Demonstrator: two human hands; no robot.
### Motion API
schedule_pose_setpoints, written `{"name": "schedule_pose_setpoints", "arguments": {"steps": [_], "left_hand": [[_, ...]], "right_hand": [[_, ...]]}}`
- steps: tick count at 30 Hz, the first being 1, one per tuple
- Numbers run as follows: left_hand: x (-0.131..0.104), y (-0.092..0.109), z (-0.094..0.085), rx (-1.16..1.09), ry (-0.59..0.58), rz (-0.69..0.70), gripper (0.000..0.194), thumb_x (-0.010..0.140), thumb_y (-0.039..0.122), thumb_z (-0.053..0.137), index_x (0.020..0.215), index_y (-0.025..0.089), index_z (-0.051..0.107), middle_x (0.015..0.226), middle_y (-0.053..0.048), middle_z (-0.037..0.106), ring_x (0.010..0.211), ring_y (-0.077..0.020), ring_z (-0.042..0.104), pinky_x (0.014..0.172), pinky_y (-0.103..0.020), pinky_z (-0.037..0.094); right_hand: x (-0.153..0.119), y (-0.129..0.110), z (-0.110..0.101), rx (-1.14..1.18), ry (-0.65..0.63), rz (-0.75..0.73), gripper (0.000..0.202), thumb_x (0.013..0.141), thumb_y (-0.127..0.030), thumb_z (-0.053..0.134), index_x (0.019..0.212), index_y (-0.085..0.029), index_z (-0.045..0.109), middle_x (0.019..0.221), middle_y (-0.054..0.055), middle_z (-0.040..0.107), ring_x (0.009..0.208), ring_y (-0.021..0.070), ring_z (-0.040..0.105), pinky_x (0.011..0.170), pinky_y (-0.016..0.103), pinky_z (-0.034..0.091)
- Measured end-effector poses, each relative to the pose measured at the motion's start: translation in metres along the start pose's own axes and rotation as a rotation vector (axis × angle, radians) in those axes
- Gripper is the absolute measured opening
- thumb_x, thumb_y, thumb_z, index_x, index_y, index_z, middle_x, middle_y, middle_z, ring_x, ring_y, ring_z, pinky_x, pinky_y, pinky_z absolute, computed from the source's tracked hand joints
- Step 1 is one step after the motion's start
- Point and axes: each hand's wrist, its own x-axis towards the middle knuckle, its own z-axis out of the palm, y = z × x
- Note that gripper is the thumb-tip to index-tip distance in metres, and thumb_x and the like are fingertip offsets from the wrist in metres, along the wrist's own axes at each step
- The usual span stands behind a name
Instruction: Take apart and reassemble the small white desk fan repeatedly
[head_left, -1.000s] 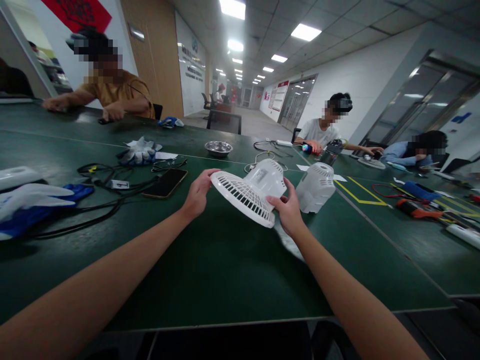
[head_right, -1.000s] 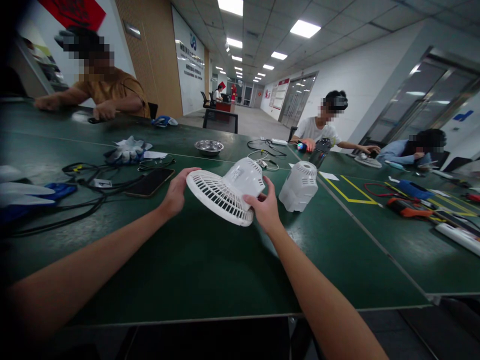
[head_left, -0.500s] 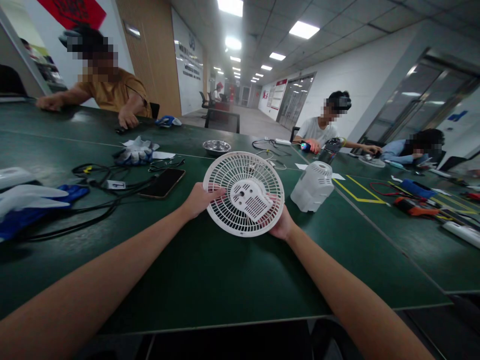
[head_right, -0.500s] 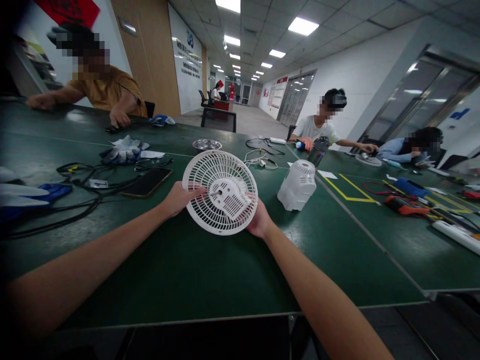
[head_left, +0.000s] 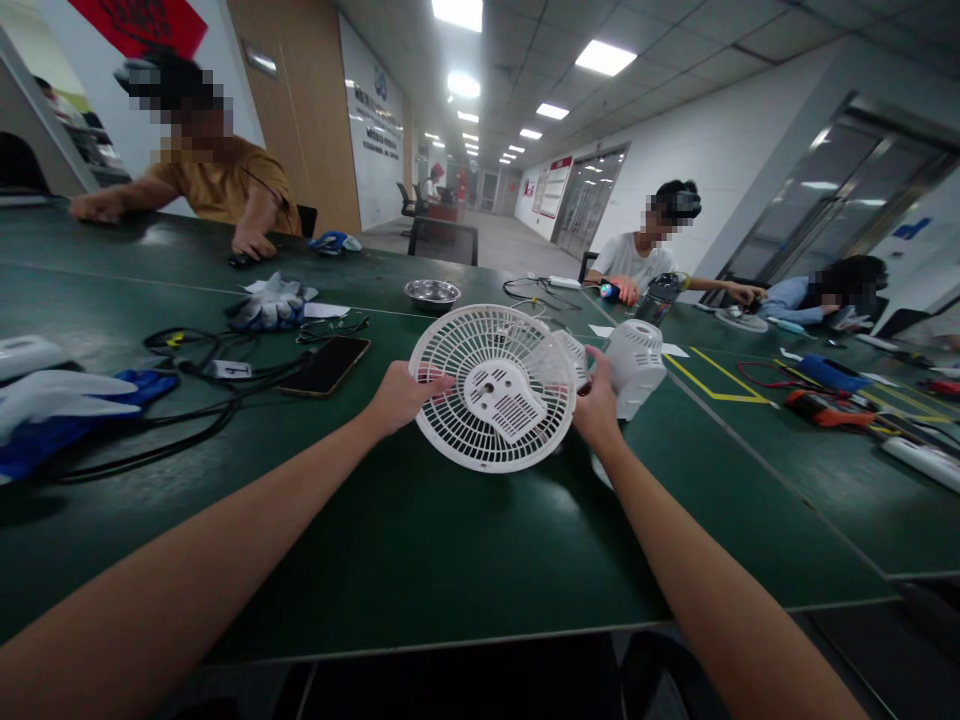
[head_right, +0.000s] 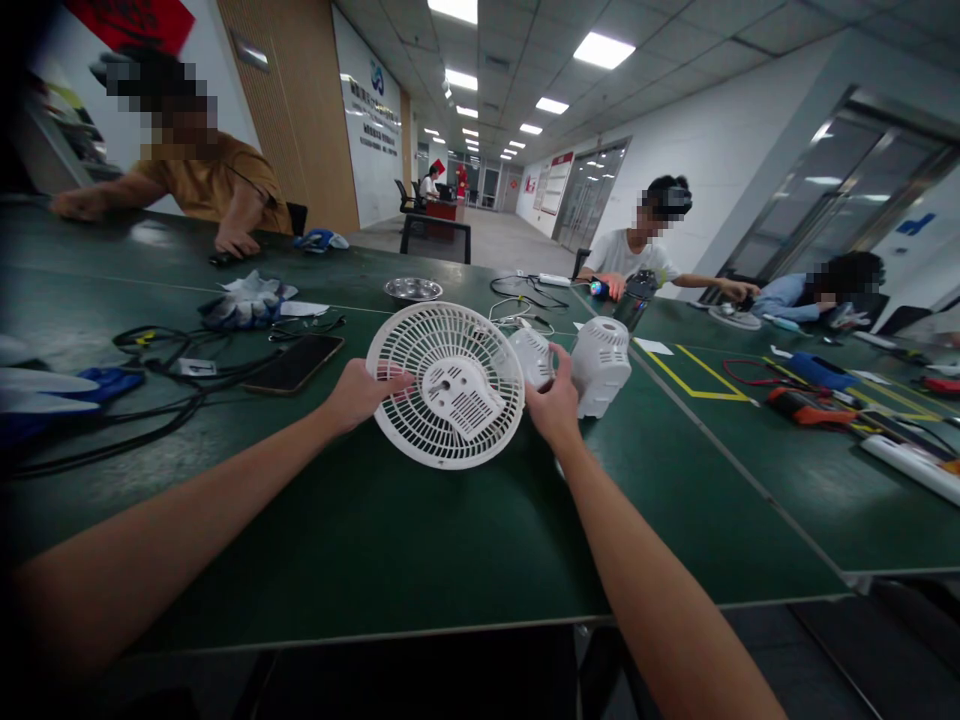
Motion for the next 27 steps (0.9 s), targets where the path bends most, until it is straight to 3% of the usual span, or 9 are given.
{"name": "schedule_pose_setpoints", "arguments": {"steps": [3,6,12,15,18,20,22,27], "left_hand": [[0.002,-0.003,0.0,-0.016,0.007,-0.052,0.021,0.076,0.037,0.079,0.086,0.019,0.075,0.082,-0.008,0.077,0.076,-0.0262,0.075,0.074,-0.048,0.064],[0.004,-0.006,0.0,-0.055,0.029,-0.101,0.021,0.075,0.034,0.08,0.085,0.017,0.075,0.082,-0.009,0.077,0.075,-0.0262,0.075,0.074,-0.049,0.063],[0.005,-0.008,-0.001,-0.082,0.059,-0.133,0.016,0.075,0.029,0.079,0.084,0.017,0.074,0.083,-0.01,0.077,0.075,-0.0254,0.074,0.075,-0.049,0.063],[0.005,-0.008,-0.003,-0.082,0.047,-0.143,0.016,0.074,0.031,0.08,0.084,0.018,0.075,0.083,-0.009,0.077,0.073,-0.0255,0.074,0.074,-0.049,0.062],[0.005,-0.007,-0.004,-0.082,0.041,-0.163,0.016,0.074,0.029,0.08,0.083,0.018,0.075,0.081,-0.009,0.077,0.072,-0.0261,0.074,0.074,-0.049,0.062],[0.004,-0.005,-0.004,-0.091,0.048,-0.175,0.016,0.073,0.029,0.081,0.083,0.017,0.075,0.08,-0.009,0.077,0.073,-0.0261,0.074,0.076,-0.049,0.062],[0.003,-0.004,-0.004,-0.105,0.053,-0.186,0.017,0.073,0.028,0.081,0.083,0.017,0.075,0.081,-0.009,0.077,0.075,-0.026,0.075,0.078,-0.049,0.062],[0.003,-0.006,-0.006,-0.136,0.024,-0.186,0.018,0.073,0.029,0.081,0.087,0.019,0.076,0.085,-0.009,0.078,0.077,-0.0264,0.075,0.078,-0.05,0.062]], "right_hand": [[0.001,0.003,-0.011,-0.247,0.167,0.015,0.07,0.072,-0.046,0.071,0.134,-0.023,0.047,0.099,0.007,0.062,0.085,0.0272,0.06,0.09,0.051,0.049],[0.0,0.003,-0.01,-0.408,0.15,0.005,0.063,0.071,-0.039,0.071,0.127,-0.021,0.051,0.105,0.011,0.059,0.098,0.0319,0.058,0.093,0.053,0.047],[0.001,0.0,-0.007,-0.523,0.096,0.024,0.05,0.073,-0.029,0.068,0.121,-0.022,0.055,0.108,0.012,0.055,0.1,0.0317,0.057,0.093,0.052,0.048],[0.003,-0.008,-0.016,-0.518,0.229,-0.112,0.045,0.075,-0.028,0.064,0.119,-0.021,0.056,0.115,0.013,0.055,0.113,0.033,0.053,0.101,0.053,0.044],[0.007,-0.014,-0.032,-0.555,0.483,-0.195,0.048,0.076,-0.03,0.063,0.123,-0.021,0.053,0.131,0.016,0.048,0.13,0.0349,0.043,0.108,0.058,0.036],[0.011,-0.01,-0.042,-0.561,0.627,-0.151,0.056,0.073,-0.029,0.064,0.127,-0.021,0.049,0.137,0.017,0.044,0.134,0.0366,0.04,0.108,0.059,0.034],[0.015,0.0,-0.049,-0.529,0.68,-0.048,0.067,0.069,-0.027,0.065,0.133,-0.021,0.044,0.138,0.018,0.045,0.135,0.0383,0.04,0.107,0.06,0.036],[0.023,0.037,-0.051,-0.339,0.495,0.273,0.091,0.064,-0.037,0.072,0.143,-0.021,0.031,0.132,0.017,0.057,0.118,0.0371,0.059,0.102,0.055,0.043]]}}
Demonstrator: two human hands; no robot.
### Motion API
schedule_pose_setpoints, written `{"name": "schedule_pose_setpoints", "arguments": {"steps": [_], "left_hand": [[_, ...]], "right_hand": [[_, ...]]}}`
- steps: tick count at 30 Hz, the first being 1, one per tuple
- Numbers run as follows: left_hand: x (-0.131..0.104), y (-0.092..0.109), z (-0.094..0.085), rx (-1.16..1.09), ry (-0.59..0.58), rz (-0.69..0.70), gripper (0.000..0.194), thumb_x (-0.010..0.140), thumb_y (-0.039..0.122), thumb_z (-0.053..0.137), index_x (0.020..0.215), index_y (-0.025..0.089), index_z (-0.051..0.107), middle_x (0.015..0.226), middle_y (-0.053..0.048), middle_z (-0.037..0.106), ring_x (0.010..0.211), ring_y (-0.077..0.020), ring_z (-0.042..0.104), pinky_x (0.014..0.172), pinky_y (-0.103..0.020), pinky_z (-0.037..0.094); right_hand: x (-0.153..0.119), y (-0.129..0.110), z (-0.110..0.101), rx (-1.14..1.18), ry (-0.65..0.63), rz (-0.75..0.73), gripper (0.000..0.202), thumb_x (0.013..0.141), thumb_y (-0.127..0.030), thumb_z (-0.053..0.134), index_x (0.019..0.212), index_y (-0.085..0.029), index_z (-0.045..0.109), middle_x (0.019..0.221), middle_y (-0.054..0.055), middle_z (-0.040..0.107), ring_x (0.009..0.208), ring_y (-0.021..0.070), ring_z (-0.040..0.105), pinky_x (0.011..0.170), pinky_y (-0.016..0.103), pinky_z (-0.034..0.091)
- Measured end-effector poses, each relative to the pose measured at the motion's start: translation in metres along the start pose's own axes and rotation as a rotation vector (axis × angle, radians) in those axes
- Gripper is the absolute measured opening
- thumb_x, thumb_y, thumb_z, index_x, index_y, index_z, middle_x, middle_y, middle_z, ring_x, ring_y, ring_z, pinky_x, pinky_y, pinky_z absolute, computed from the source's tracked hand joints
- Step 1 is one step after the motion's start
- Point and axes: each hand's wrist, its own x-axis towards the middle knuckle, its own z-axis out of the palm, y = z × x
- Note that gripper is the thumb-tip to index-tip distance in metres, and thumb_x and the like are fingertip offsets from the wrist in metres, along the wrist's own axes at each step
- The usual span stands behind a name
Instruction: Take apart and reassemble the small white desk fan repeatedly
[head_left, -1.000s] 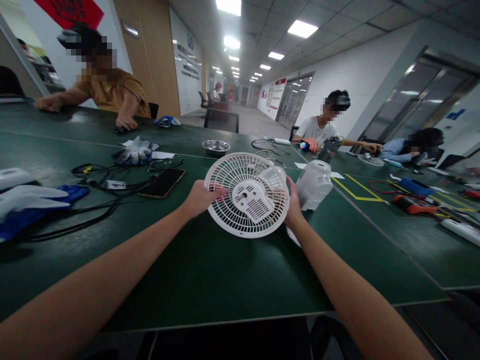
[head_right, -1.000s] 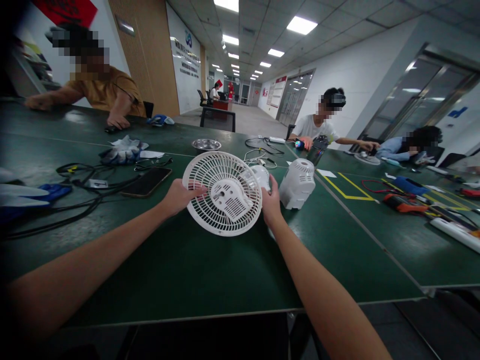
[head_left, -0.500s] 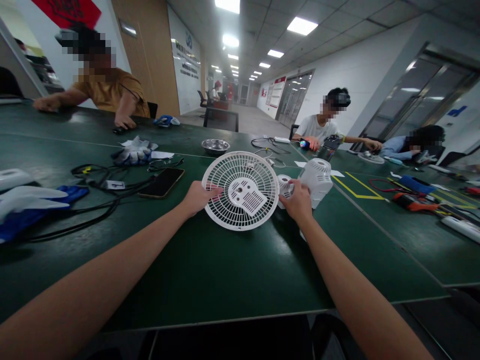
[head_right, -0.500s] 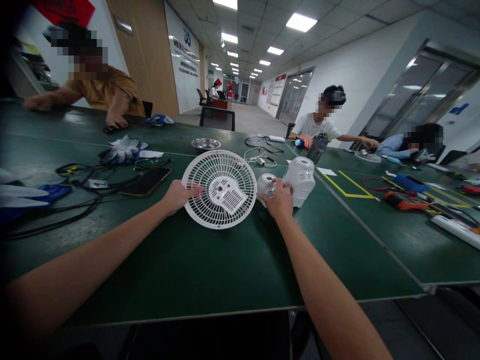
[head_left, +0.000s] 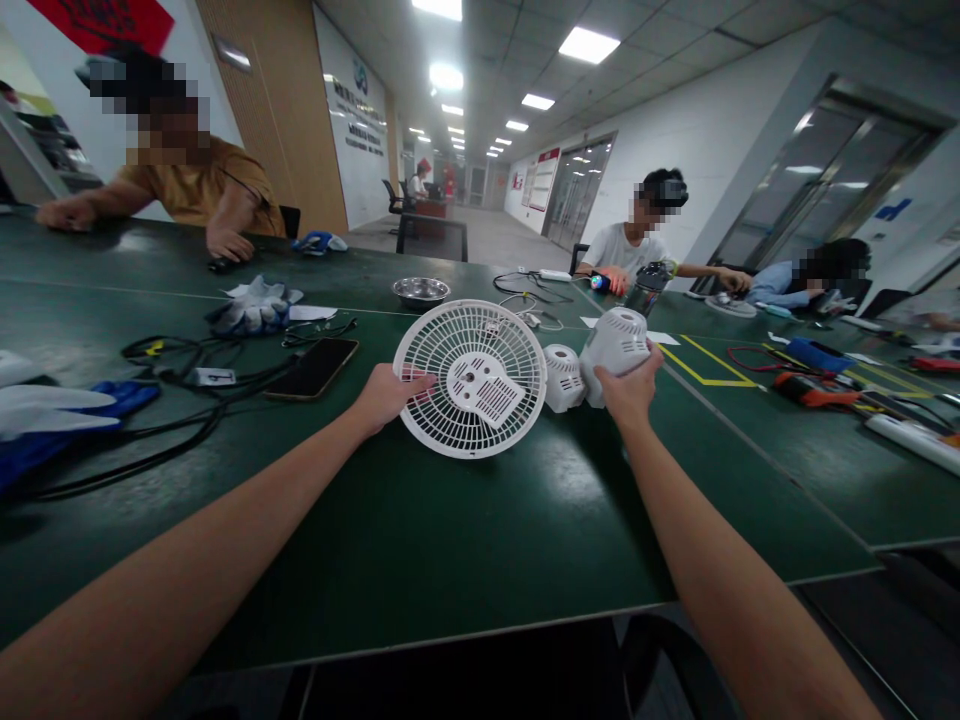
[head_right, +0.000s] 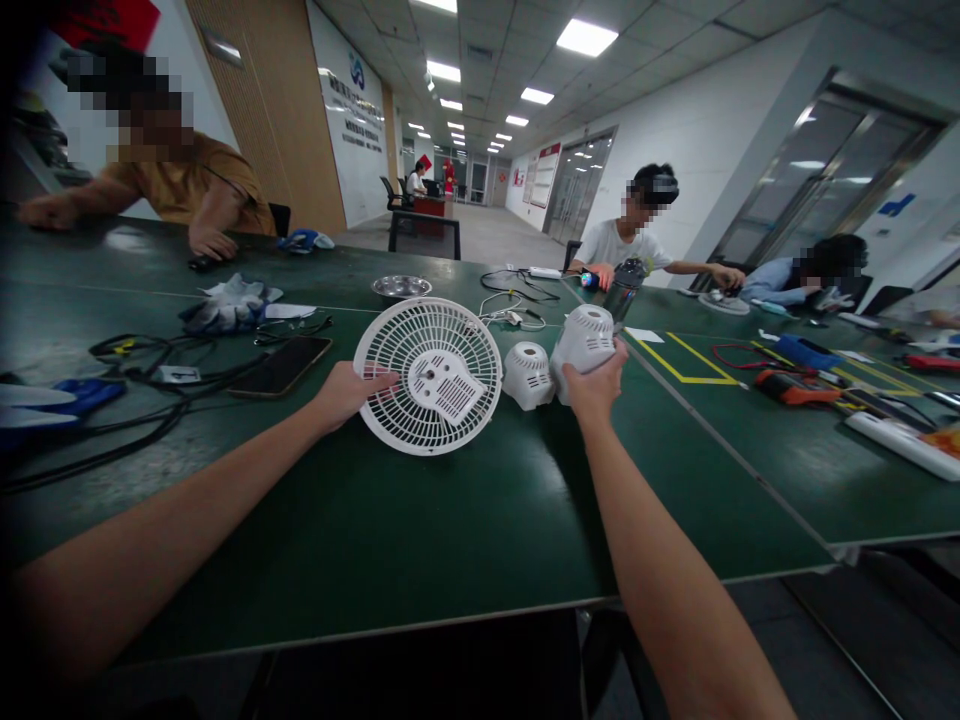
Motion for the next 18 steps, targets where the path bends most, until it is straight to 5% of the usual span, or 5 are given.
{"name": "schedule_pose_setpoints", "arguments": {"steps": [6,18], "left_hand": [[0.005,-0.006,-0.003,0.006,-0.004,0.003,0.018,0.074,0.03,0.082,0.086,0.019,0.076,0.085,-0.009,0.078,0.076,-0.0264,0.075,0.077,-0.05,0.062],[0.004,0.0,0.001,0.035,0.012,-0.058,0.014,0.077,0.024,0.079,0.087,0.015,0.073,0.084,-0.007,0.077,0.076,-0.0205,0.074,0.08,-0.038,0.06]], "right_hand": [[0.001,0.016,0.011,0.028,-0.077,0.185,0.091,0.056,-0.049,0.081,0.132,-0.02,0.04,0.126,0.019,0.064,0.113,0.0375,0.064,0.1,0.05,0.047],[0.001,0.016,0.014,0.081,-0.024,0.16,0.076,0.064,-0.063,0.075,0.121,-0.021,0.047,0.119,0.016,0.068,0.109,0.0352,0.065,0.099,0.048,0.046]]}}
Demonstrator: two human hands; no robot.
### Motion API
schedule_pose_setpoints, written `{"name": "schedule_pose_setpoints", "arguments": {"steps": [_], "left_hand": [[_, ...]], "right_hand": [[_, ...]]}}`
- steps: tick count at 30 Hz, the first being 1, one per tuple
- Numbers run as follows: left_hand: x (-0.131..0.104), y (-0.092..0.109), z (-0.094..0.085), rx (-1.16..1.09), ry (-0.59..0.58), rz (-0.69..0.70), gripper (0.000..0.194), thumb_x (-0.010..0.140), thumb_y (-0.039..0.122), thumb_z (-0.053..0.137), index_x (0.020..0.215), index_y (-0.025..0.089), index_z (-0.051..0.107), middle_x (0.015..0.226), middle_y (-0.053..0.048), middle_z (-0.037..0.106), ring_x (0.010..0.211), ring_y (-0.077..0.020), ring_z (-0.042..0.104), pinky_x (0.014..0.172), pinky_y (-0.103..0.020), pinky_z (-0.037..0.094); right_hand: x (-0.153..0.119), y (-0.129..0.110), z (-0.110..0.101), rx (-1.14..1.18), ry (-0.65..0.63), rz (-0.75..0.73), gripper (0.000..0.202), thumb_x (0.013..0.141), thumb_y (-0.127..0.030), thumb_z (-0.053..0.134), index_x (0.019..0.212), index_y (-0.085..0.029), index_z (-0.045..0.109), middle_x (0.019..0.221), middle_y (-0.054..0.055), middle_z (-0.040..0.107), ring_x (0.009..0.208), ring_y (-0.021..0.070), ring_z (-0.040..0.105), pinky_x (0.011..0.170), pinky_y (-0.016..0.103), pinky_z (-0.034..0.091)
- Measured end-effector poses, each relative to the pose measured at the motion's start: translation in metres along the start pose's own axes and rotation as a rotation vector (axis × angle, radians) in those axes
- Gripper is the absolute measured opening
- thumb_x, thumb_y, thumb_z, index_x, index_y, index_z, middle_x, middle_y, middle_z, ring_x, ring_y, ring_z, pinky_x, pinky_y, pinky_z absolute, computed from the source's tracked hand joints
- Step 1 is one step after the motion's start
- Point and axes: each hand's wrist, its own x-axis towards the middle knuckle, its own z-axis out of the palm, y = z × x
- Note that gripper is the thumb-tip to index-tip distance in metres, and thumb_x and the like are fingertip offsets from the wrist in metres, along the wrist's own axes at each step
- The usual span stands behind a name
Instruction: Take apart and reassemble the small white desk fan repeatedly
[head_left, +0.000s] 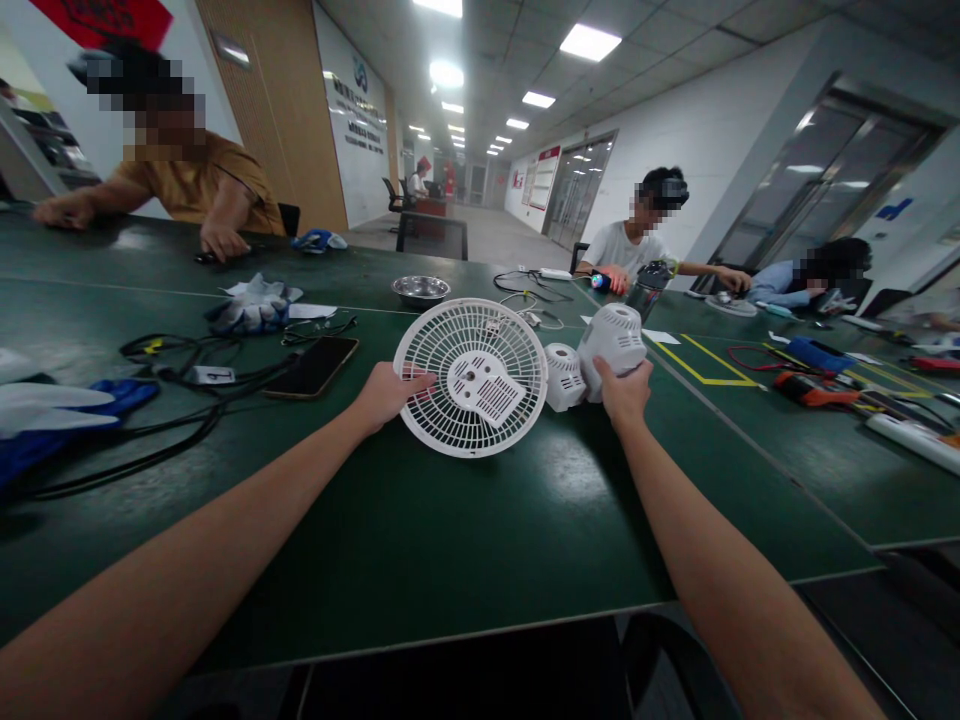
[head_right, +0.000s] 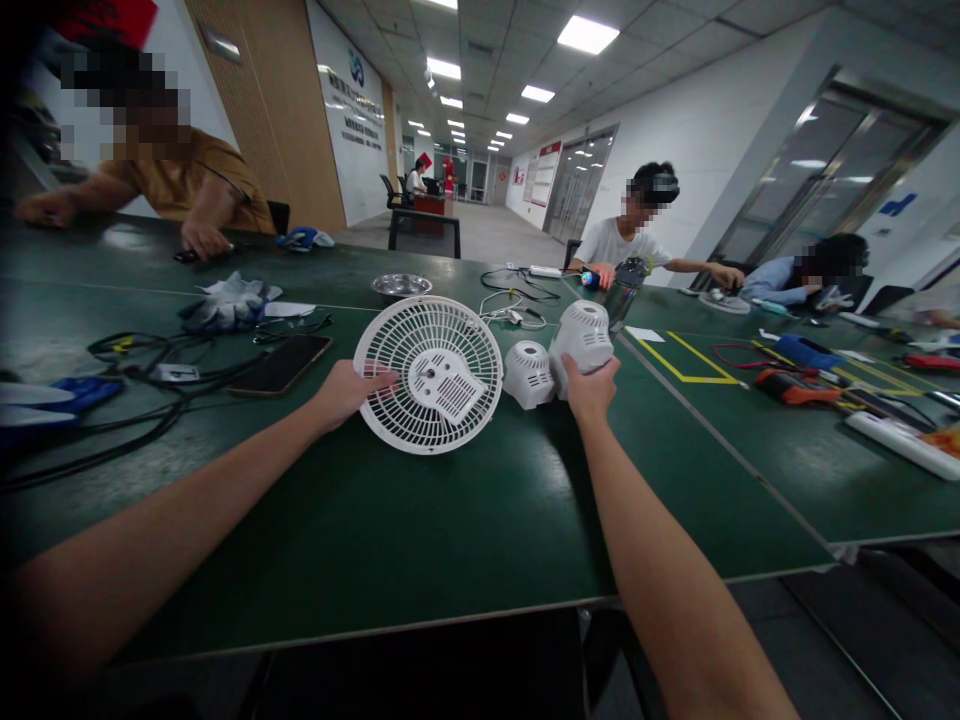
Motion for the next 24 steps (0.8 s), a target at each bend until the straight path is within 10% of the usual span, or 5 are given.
{"name": "schedule_pose_setpoints", "arguments": {"steps": [24], "left_hand": [[-0.003,0.002,0.0,-0.034,0.003,-0.004,0.014,0.076,0.022,0.08,0.087,0.015,0.074,0.083,-0.006,0.077,0.075,-0.0208,0.074,0.079,-0.039,0.06]], "right_hand": [[0.008,0.013,0.001,0.007,-0.063,-0.005,0.085,0.055,-0.056,0.083,0.125,-0.025,0.046,0.122,0.012,0.067,0.111,0.0353,0.066,0.1,0.052,0.048]]}}
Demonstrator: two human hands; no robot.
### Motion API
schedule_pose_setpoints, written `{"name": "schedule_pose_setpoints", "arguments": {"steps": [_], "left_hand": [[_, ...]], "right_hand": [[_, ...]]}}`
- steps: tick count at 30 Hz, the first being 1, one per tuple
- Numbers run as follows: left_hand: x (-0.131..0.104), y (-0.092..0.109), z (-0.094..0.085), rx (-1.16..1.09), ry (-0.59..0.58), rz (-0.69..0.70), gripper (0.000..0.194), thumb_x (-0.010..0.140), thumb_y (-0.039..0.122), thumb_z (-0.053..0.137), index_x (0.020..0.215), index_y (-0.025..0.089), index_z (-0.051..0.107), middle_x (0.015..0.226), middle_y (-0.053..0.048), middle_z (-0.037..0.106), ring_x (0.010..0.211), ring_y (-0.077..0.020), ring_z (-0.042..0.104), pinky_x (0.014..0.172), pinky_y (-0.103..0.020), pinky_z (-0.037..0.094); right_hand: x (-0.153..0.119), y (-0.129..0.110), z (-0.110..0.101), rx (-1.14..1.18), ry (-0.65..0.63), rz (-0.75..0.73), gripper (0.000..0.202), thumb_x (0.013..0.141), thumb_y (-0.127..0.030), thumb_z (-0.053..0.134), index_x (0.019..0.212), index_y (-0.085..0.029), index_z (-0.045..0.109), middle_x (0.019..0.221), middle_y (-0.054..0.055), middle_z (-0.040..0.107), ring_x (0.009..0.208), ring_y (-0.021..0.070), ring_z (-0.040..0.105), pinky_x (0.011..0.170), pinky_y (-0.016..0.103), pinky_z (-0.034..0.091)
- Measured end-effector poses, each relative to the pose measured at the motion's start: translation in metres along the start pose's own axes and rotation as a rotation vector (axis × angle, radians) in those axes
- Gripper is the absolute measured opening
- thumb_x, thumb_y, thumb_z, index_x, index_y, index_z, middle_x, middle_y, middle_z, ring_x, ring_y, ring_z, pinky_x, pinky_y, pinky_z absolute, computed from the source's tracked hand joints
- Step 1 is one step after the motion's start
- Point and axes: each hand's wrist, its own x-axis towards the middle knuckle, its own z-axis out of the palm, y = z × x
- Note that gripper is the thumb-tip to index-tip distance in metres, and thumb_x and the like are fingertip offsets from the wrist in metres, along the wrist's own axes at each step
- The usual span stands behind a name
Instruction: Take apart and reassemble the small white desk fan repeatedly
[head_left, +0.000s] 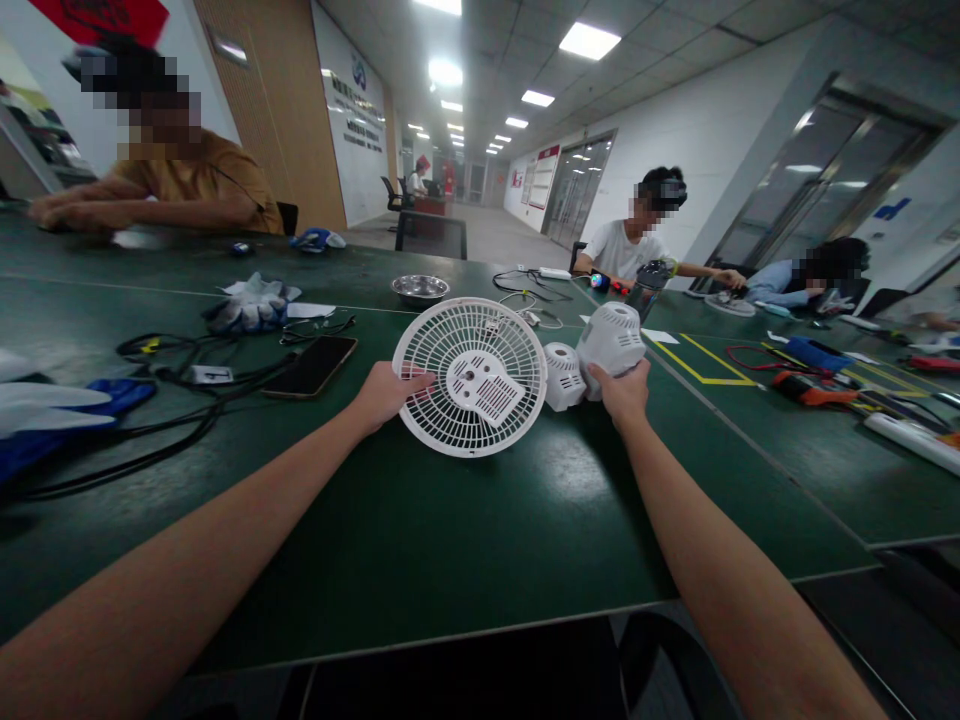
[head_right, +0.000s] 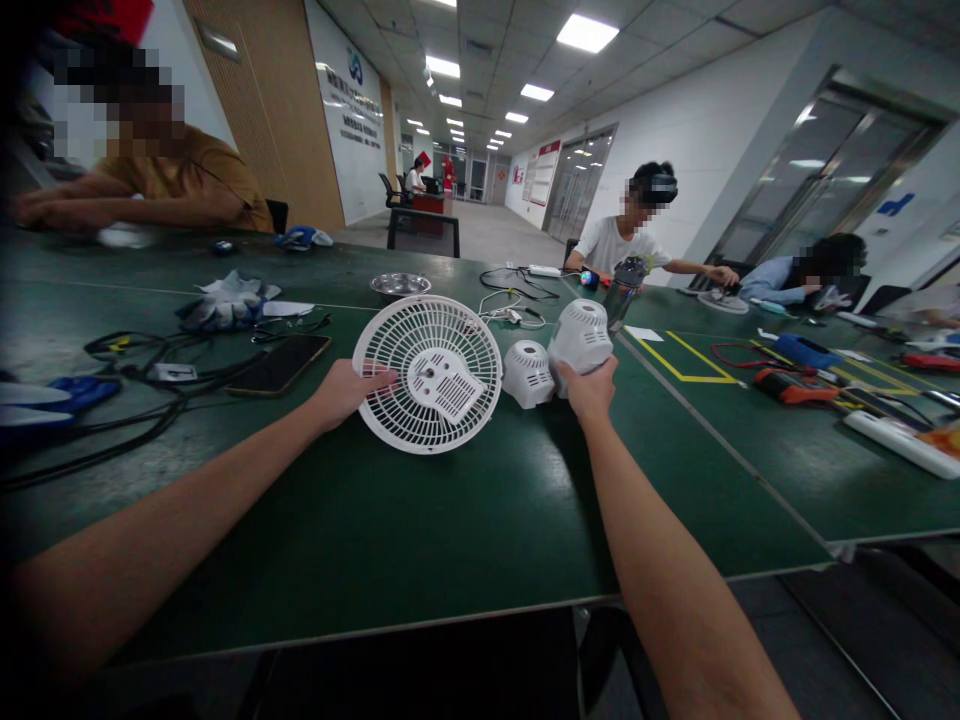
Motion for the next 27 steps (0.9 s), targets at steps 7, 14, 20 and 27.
{"name": "schedule_pose_setpoints", "arguments": {"steps": [7,14,20,27], "left_hand": [[0.0,0.001,0.0,0.003,-0.003,0.003,0.013,0.077,0.021,0.079,0.087,0.015,0.074,0.083,-0.007,0.077,0.075,-0.0206,0.073,0.079,-0.04,0.06],[-0.003,0.004,0.0,0.03,-0.007,0.006,0.014,0.078,0.022,0.078,0.089,0.016,0.074,0.086,-0.007,0.077,0.078,-0.021,0.074,0.08,-0.039,0.06],[-0.002,0.005,-0.001,0.064,-0.017,0.001,0.014,0.078,0.025,0.078,0.089,0.017,0.074,0.085,-0.007,0.077,0.078,-0.0213,0.074,0.077,-0.038,0.06],[-0.001,0.005,0.0,0.094,-0.027,-0.004,0.014,0.079,0.026,0.077,0.089,0.016,0.074,0.088,-0.008,0.077,0.078,-0.0224,0.074,0.077,-0.039,0.06]], "right_hand": [[0.003,0.0,0.0,-0.011,-0.007,0.004,0.083,0.057,-0.056,0.082,0.126,-0.025,0.047,0.121,0.012,0.068,0.11,0.0349,0.066,0.1,0.052,0.048],[-0.001,0.001,0.003,0.047,0.024,-0.012,0.082,0.057,-0.053,0.082,0.125,-0.024,0.047,0.122,0.012,0.067,0.111,0.0335,0.066,0.1,0.05,0.048],[-0.007,-0.018,-0.002,0.109,0.22,-0.085,0.082,0.062,-0.053,0.081,0.127,-0.02,0.046,0.111,0.013,0.07,0.103,0.032,0.068,0.095,0.048,0.05],[-0.03,-0.063,-0.011,0.22,0.25,-0.337,0.081,0.072,-0.054,0.075,0.136,-0.019,0.037,0.117,0.013,0.067,0.101,0.0273,0.07,0.087,0.04,0.054]]}}
